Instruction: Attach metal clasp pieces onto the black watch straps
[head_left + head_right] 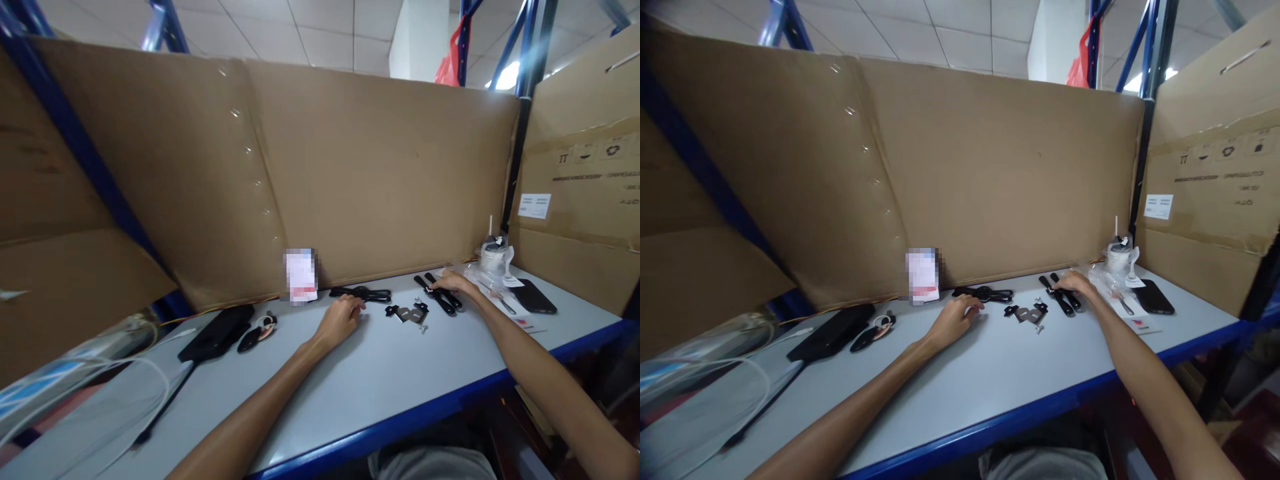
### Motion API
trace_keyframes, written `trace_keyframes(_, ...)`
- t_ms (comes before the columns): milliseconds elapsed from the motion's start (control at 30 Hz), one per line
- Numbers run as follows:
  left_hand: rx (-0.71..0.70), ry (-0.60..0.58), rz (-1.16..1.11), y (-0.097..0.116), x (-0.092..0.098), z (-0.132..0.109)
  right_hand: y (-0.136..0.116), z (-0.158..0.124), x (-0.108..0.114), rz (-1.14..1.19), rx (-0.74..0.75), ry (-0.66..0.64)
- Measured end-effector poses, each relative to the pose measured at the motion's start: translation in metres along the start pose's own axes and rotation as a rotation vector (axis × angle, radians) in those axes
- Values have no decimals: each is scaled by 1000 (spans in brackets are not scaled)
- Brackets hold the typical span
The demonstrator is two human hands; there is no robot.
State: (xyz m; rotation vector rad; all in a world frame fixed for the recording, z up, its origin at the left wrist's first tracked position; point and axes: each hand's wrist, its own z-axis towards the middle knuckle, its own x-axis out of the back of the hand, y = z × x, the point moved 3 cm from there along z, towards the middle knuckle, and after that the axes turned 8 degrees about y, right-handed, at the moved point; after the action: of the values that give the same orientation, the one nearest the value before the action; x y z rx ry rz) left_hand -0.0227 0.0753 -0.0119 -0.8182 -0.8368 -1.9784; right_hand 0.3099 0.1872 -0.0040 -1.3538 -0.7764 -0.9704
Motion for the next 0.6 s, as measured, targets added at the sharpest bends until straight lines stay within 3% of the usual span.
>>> trace_keyframes(367,-37,18,-41,-10,-8,0,5,6,-1,121,-67,28)
trace_keyframes(600,-25,15,-22,-5,-3,0,10,12,-1,194,-49,67)
